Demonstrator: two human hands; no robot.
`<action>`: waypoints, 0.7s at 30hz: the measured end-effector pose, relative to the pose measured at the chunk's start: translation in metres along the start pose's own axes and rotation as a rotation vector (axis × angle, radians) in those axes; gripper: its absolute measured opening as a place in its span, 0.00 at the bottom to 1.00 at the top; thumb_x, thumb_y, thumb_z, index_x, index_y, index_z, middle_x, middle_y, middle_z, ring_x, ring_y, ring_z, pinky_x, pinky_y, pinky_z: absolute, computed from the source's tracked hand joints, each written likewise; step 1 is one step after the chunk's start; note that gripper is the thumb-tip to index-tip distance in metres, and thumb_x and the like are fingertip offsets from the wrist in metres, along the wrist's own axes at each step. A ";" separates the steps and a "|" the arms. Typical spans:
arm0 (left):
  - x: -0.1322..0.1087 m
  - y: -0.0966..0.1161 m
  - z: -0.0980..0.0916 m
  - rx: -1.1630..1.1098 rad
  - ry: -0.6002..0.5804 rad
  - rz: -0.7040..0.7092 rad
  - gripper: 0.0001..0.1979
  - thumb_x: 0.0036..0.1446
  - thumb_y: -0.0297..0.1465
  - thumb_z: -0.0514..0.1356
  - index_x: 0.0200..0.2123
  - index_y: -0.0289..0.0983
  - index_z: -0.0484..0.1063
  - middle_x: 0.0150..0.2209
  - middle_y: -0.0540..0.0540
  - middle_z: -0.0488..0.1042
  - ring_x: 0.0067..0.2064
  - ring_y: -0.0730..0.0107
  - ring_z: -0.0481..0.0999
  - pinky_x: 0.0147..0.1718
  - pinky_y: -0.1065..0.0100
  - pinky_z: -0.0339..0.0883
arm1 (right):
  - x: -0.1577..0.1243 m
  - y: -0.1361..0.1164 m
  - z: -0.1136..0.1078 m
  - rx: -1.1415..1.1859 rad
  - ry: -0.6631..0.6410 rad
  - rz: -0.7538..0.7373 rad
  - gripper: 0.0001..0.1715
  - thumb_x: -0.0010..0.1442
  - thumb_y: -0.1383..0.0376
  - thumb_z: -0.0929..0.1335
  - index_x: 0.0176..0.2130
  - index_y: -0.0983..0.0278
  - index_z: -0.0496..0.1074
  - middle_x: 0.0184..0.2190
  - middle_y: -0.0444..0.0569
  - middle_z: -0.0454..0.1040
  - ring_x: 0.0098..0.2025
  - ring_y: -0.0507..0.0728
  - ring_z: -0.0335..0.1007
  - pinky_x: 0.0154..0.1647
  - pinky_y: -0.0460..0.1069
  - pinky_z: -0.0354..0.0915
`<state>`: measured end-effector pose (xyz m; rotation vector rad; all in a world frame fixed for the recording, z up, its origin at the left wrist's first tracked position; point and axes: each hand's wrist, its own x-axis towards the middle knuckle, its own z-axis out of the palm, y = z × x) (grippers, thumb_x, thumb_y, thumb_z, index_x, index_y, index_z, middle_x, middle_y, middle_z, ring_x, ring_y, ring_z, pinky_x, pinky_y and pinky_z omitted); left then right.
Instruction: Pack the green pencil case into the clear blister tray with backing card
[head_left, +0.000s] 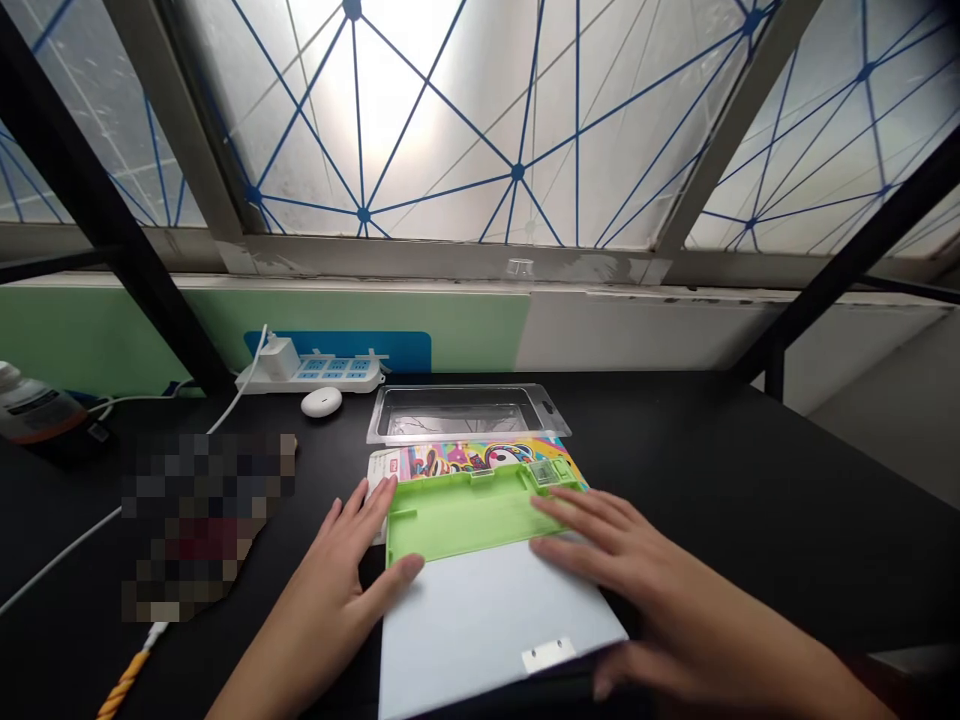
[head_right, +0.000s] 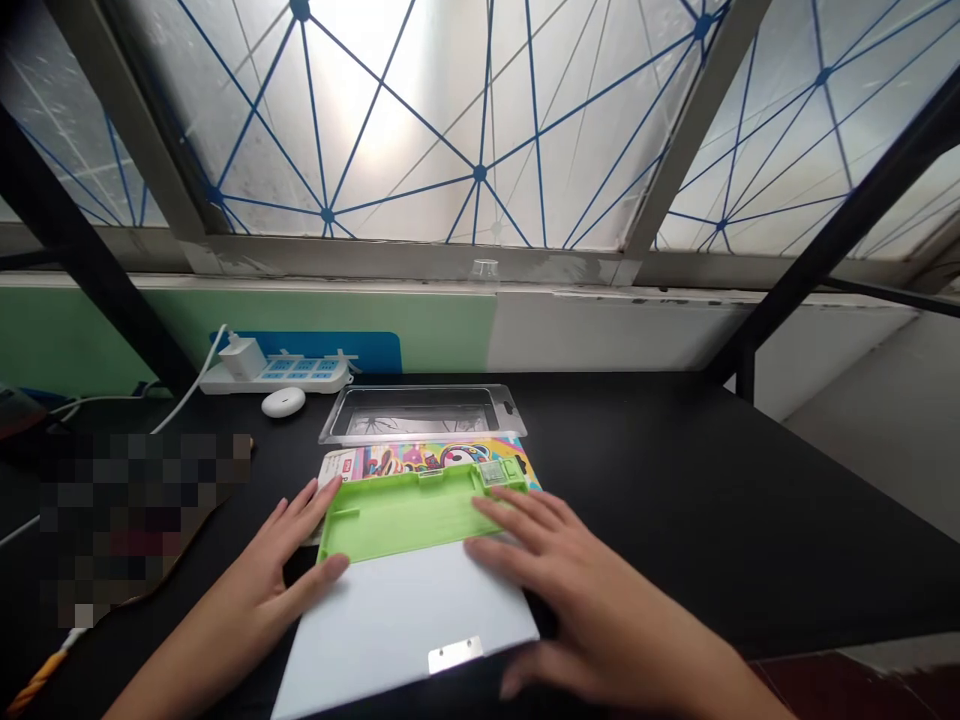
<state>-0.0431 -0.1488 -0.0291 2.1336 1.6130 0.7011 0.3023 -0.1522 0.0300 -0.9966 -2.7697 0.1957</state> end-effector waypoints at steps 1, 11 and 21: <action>0.000 -0.001 0.001 0.014 -0.003 0.008 0.35 0.64 0.47 0.56 0.70 0.45 0.52 0.68 0.43 0.58 0.69 0.46 0.53 0.63 0.40 0.53 | -0.009 0.012 0.003 0.001 0.009 0.066 0.52 0.52 0.43 0.73 0.68 0.53 0.56 0.69 0.55 0.57 0.68 0.73 0.53 0.63 0.68 0.59; -0.004 -0.004 -0.001 -0.148 0.050 -0.010 0.29 0.69 0.48 0.42 0.70 0.48 0.51 0.65 0.49 0.64 0.68 0.50 0.58 0.65 0.46 0.52 | -0.019 0.053 0.023 0.233 0.164 0.443 0.30 0.64 0.51 0.67 0.63 0.54 0.66 0.57 0.52 0.74 0.64 0.70 0.62 0.60 0.69 0.65; 0.002 0.006 0.000 -0.160 0.059 -0.066 0.46 0.59 0.47 0.61 0.72 0.44 0.41 0.64 0.42 0.67 0.63 0.53 0.68 0.57 0.56 0.68 | -0.011 0.046 0.046 0.192 0.254 0.409 0.48 0.57 0.53 0.73 0.68 0.59 0.54 0.61 0.59 0.68 0.63 0.71 0.62 0.60 0.68 0.63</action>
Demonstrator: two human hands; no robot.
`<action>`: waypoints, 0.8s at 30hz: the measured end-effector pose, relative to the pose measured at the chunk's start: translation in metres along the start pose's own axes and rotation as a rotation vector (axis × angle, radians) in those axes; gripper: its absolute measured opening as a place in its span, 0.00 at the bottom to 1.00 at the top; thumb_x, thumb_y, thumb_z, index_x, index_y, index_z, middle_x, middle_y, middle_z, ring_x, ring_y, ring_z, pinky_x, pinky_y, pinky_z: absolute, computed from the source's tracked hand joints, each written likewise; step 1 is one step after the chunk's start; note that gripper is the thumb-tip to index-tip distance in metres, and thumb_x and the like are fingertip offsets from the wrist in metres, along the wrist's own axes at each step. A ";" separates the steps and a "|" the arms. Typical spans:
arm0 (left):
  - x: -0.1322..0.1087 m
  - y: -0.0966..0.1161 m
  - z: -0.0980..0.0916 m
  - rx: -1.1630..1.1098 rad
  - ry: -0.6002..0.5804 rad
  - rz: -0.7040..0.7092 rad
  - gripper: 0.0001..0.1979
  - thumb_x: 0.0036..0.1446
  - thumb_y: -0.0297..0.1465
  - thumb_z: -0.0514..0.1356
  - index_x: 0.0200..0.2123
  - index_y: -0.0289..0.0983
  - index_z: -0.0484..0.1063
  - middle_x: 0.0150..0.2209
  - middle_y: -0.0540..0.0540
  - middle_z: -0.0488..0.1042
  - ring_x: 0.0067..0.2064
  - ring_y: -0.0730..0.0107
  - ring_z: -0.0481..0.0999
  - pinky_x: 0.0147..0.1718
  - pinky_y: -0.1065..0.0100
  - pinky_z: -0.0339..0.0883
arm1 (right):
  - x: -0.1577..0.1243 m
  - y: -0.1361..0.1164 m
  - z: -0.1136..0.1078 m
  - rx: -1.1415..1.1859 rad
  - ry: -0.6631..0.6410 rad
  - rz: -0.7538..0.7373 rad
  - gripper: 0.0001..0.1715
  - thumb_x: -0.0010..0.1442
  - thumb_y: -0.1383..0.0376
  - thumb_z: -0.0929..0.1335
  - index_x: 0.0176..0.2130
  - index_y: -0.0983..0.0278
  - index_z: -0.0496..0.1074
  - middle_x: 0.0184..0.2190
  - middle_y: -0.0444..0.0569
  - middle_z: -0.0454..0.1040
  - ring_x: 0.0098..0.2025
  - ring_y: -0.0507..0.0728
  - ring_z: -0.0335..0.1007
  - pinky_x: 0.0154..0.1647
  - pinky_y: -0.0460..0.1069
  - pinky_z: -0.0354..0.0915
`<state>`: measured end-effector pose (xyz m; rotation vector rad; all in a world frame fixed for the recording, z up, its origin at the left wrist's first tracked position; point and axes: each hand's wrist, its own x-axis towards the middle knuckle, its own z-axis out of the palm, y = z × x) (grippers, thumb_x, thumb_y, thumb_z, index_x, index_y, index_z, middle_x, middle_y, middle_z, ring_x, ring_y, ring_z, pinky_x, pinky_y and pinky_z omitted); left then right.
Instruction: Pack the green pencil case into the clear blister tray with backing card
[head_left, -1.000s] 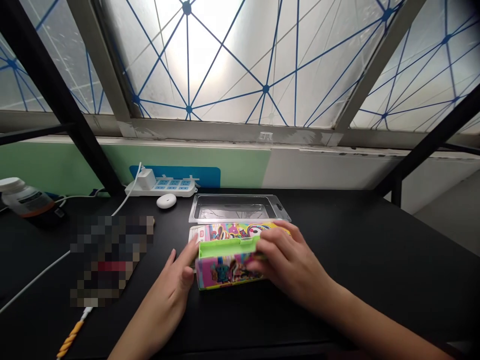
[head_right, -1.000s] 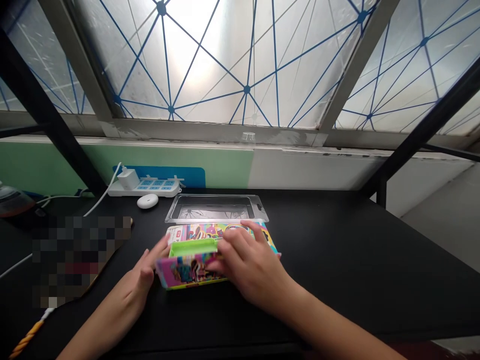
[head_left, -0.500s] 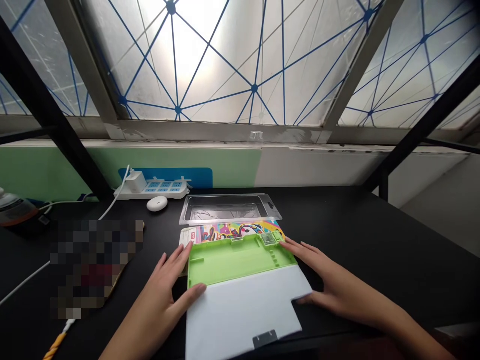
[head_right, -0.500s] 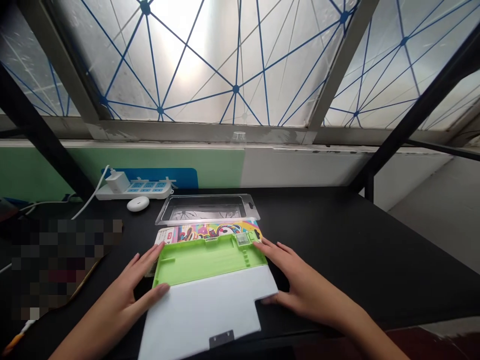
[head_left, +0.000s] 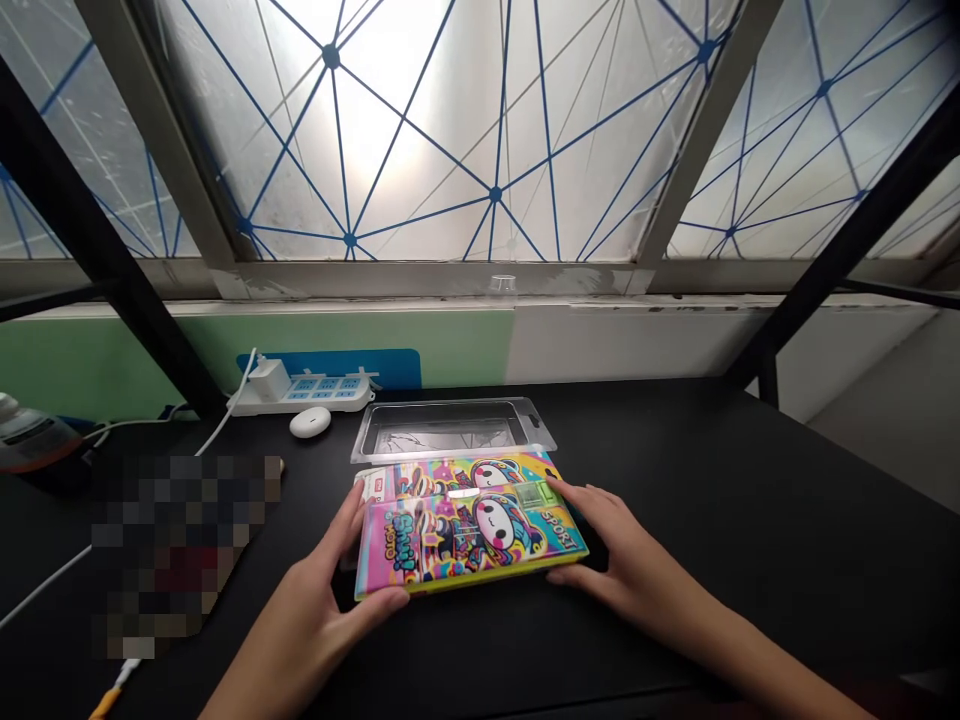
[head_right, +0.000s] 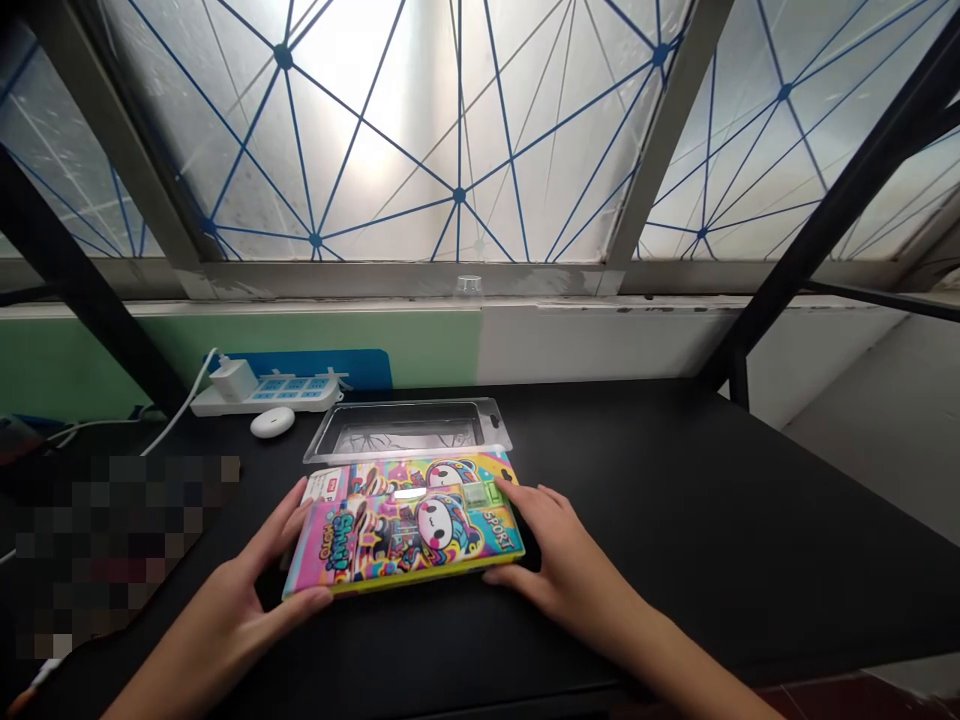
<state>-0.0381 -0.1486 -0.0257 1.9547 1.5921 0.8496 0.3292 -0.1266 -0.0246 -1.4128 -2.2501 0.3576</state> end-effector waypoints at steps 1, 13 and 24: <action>0.004 0.006 -0.004 0.006 0.023 0.004 0.46 0.59 0.47 0.62 0.72 0.44 0.42 0.63 0.43 0.68 0.62 0.54 0.70 0.55 0.58 0.70 | 0.003 0.000 -0.003 0.015 0.024 0.001 0.47 0.57 0.53 0.73 0.68 0.58 0.54 0.61 0.59 0.68 0.63 0.70 0.63 0.60 0.68 0.63; 0.143 0.018 -0.012 0.356 0.071 0.043 0.49 0.59 0.56 0.55 0.71 0.29 0.47 0.71 0.33 0.50 0.72 0.43 0.43 0.66 0.47 0.49 | 0.134 0.021 -0.004 0.088 0.184 -0.040 0.45 0.59 0.50 0.70 0.68 0.64 0.58 0.62 0.61 0.68 0.62 0.69 0.65 0.61 0.62 0.63; 0.125 0.024 0.012 0.660 0.059 0.151 0.37 0.68 0.52 0.40 0.70 0.33 0.52 0.73 0.35 0.36 0.73 0.46 0.38 0.65 0.37 0.42 | 0.102 -0.013 0.008 -0.321 0.187 -0.401 0.29 0.69 0.52 0.61 0.61 0.67 0.67 0.68 0.65 0.57 0.69 0.68 0.52 0.67 0.66 0.48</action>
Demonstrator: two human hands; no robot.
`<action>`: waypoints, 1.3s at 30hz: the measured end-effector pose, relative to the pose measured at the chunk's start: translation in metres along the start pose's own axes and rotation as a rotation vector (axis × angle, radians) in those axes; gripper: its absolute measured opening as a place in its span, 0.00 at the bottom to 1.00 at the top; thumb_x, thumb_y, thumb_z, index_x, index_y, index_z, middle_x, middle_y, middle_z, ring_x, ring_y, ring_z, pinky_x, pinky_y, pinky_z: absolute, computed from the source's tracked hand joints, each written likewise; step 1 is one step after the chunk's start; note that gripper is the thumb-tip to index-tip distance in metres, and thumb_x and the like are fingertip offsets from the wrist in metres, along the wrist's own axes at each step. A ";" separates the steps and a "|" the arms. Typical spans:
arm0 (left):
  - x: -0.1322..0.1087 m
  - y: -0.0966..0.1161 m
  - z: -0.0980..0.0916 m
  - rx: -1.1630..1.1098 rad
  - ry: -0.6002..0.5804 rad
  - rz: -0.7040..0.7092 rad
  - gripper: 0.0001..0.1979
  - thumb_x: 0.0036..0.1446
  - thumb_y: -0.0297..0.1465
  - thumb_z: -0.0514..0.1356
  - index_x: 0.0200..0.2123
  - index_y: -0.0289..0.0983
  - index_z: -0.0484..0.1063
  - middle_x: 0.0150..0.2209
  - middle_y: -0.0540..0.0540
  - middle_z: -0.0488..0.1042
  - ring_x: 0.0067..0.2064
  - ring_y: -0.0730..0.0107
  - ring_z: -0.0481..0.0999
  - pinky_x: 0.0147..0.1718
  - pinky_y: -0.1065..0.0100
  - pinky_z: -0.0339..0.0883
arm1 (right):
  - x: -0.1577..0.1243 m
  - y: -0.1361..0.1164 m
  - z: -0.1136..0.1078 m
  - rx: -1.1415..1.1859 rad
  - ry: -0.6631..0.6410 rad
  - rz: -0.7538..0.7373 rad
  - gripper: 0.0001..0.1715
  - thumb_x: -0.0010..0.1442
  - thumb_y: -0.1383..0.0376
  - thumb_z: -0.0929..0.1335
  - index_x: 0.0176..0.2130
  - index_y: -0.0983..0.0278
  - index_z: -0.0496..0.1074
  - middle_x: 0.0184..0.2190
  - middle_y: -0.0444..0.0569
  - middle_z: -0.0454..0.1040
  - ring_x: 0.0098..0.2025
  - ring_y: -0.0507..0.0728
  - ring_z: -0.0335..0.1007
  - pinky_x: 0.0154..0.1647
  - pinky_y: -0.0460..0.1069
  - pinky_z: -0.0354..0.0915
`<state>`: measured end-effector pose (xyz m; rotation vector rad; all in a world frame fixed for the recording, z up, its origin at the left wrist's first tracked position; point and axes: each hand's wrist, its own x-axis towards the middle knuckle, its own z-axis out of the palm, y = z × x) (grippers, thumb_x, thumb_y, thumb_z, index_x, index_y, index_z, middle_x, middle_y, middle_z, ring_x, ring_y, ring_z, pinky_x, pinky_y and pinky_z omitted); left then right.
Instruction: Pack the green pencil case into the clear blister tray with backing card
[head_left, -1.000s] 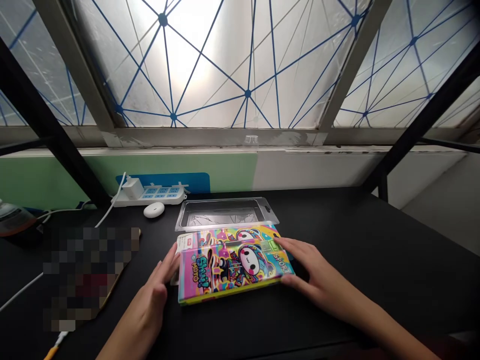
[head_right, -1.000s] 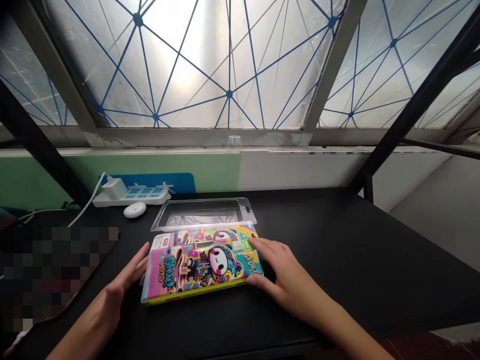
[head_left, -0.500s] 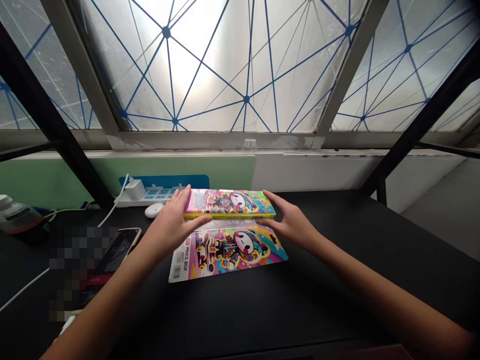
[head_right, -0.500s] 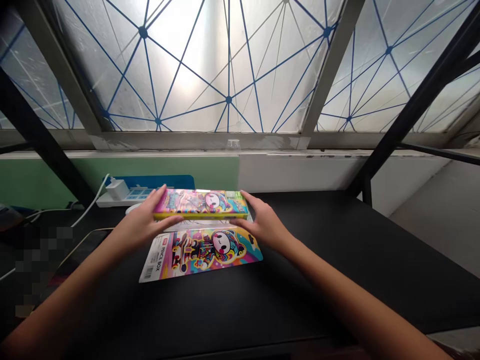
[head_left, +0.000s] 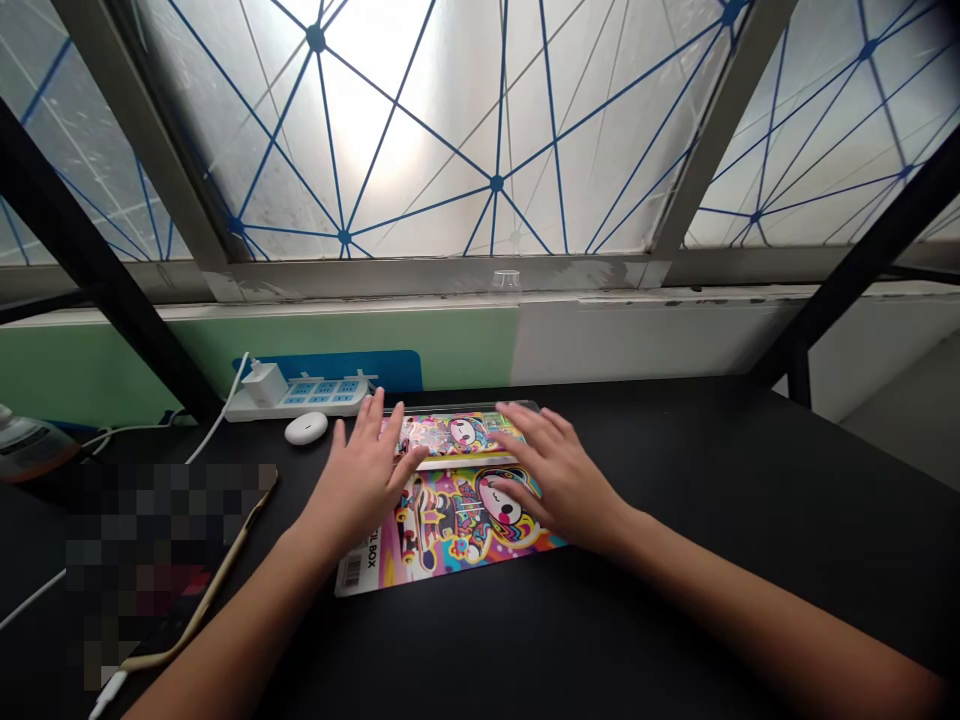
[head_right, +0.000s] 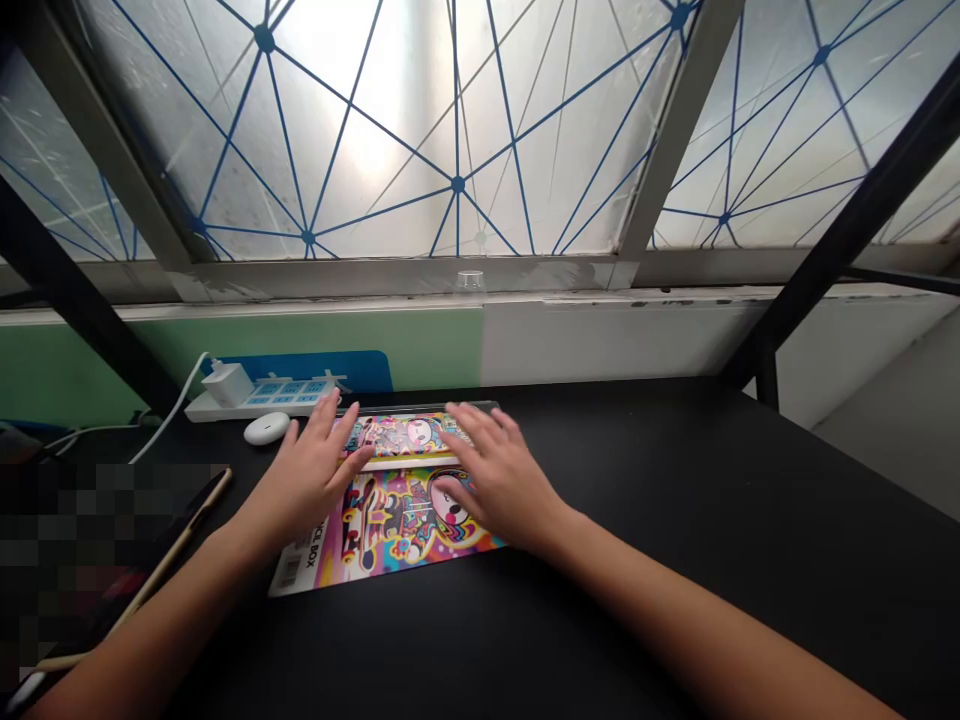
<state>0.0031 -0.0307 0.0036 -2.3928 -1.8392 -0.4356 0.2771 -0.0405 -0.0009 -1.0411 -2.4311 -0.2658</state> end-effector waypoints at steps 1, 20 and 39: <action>0.001 0.007 0.000 -0.015 0.029 0.041 0.36 0.69 0.51 0.40 0.71 0.33 0.50 0.73 0.36 0.37 0.73 0.48 0.38 0.65 0.40 0.44 | 0.000 -0.009 -0.003 0.070 -0.024 -0.066 0.28 0.69 0.53 0.61 0.60 0.66 0.68 0.66 0.64 0.61 0.67 0.67 0.55 0.66 0.64 0.51; 0.004 0.011 0.007 0.037 0.037 -0.044 0.29 0.70 0.48 0.41 0.63 0.41 0.65 0.69 0.40 0.57 0.71 0.47 0.51 0.62 0.37 0.50 | -0.003 -0.032 0.000 0.309 -0.327 0.110 0.25 0.67 0.49 0.64 0.53 0.63 0.70 0.51 0.57 0.71 0.53 0.65 0.65 0.54 0.61 0.61; 0.002 0.005 -0.001 -0.207 -0.086 0.015 0.21 0.67 0.48 0.47 0.43 0.41 0.73 0.66 0.39 0.63 0.70 0.48 0.55 0.63 0.35 0.46 | -0.007 0.081 -0.044 0.488 -0.497 0.579 0.27 0.58 0.40 0.65 0.29 0.60 0.68 0.25 0.45 0.72 0.28 0.55 0.65 0.26 0.49 0.57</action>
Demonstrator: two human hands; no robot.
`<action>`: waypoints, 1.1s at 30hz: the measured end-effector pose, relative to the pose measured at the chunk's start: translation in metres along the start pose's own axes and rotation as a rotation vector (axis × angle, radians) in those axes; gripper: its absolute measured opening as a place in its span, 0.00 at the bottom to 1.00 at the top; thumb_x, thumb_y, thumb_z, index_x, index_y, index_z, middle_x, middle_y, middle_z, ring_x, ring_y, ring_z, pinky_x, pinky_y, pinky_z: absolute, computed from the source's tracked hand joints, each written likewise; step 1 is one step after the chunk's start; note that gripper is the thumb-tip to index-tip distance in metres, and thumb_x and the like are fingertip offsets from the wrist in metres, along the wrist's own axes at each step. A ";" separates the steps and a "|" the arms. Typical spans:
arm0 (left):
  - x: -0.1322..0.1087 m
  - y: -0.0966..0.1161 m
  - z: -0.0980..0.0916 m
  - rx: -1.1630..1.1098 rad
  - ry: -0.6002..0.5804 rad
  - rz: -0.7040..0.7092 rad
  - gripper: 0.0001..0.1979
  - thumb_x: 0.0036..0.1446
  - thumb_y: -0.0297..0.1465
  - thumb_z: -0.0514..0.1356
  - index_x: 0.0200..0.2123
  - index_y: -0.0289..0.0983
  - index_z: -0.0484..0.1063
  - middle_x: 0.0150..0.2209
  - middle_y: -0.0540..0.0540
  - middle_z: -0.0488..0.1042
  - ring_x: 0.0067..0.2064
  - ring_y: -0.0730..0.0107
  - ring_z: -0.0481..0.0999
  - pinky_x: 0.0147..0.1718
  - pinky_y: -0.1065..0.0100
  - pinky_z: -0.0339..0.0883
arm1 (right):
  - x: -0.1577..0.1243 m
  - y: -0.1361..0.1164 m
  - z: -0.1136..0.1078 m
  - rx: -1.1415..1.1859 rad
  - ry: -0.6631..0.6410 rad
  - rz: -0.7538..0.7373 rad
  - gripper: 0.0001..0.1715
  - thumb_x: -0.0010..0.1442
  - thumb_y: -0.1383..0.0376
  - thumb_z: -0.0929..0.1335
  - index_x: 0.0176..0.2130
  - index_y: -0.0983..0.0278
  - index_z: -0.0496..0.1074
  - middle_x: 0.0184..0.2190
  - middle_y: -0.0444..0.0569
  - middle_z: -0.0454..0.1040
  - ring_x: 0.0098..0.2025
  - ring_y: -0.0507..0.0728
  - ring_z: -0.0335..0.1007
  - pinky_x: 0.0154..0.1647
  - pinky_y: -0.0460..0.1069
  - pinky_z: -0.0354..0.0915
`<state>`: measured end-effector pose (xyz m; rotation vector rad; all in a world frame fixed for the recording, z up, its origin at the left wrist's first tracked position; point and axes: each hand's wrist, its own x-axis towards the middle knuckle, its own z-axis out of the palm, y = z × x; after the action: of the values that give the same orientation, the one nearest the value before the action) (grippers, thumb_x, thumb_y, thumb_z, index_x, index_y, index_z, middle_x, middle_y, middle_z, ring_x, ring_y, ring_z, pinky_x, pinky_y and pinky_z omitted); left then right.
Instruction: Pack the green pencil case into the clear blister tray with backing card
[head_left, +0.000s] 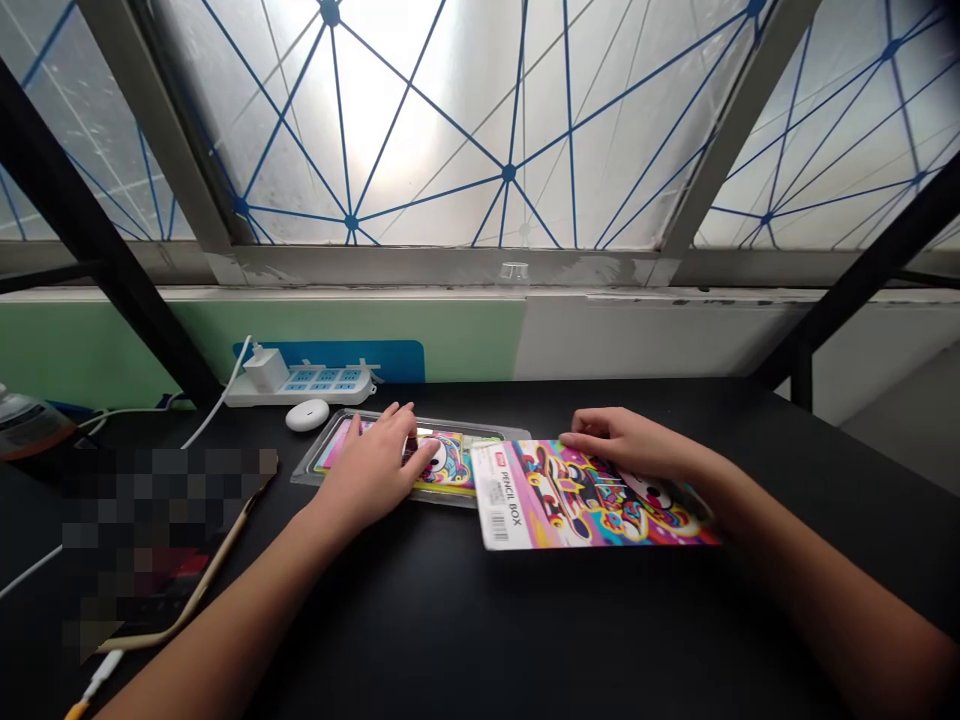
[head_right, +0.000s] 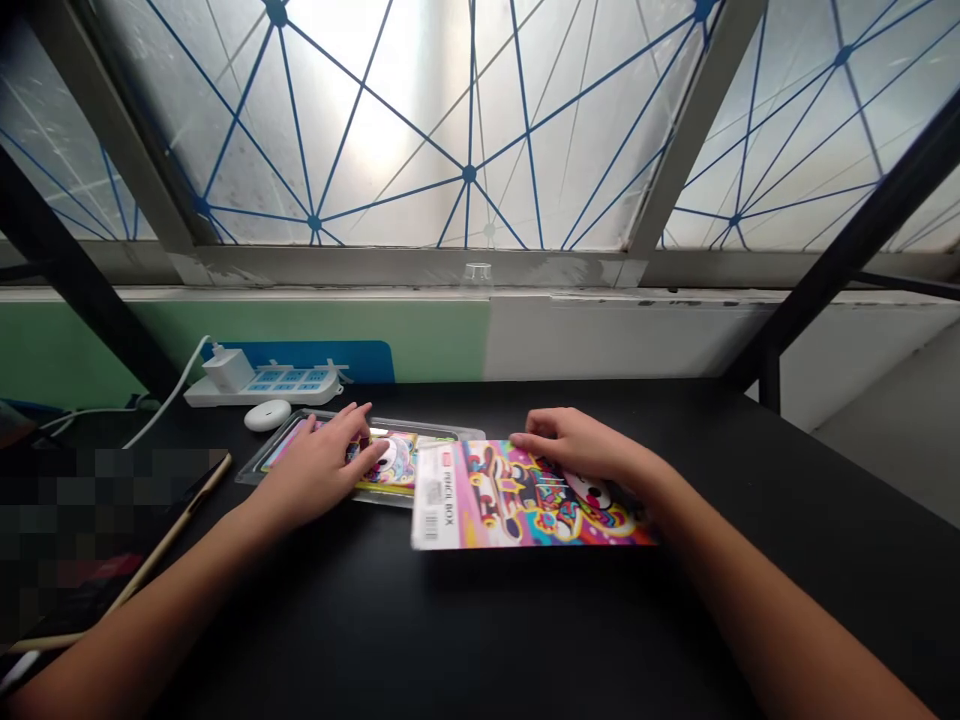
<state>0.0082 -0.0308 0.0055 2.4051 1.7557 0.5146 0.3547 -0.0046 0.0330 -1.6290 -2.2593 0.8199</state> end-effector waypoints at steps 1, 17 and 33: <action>-0.001 0.001 0.002 0.014 -0.007 0.005 0.22 0.67 0.49 0.48 0.48 0.41 0.72 0.67 0.38 0.61 0.70 0.48 0.54 0.63 0.35 0.44 | 0.004 0.012 -0.006 -0.020 -0.050 0.046 0.28 0.57 0.39 0.66 0.28 0.61 0.69 0.25 0.45 0.72 0.27 0.55 0.65 0.26 0.49 0.57; -0.003 0.001 0.002 0.122 -0.128 -0.015 0.30 0.67 0.51 0.43 0.68 0.50 0.57 0.71 0.45 0.49 0.72 0.46 0.44 0.63 0.34 0.40 | 0.016 0.012 0.016 -0.005 0.023 0.067 0.27 0.57 0.40 0.67 0.35 0.61 0.74 0.29 0.46 0.76 0.29 0.55 0.69 0.28 0.48 0.60; -0.003 0.003 0.005 0.101 -0.111 -0.038 0.29 0.67 0.50 0.44 0.67 0.48 0.60 0.71 0.43 0.52 0.72 0.44 0.45 0.63 0.33 0.40 | 0.008 -0.006 0.019 0.011 0.260 0.098 0.24 0.56 0.42 0.69 0.34 0.60 0.75 0.30 0.46 0.77 0.31 0.57 0.70 0.29 0.49 0.60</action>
<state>0.0118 -0.0340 0.0006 2.4097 1.8168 0.2892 0.3376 -0.0045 0.0205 -1.7412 -2.0077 0.5995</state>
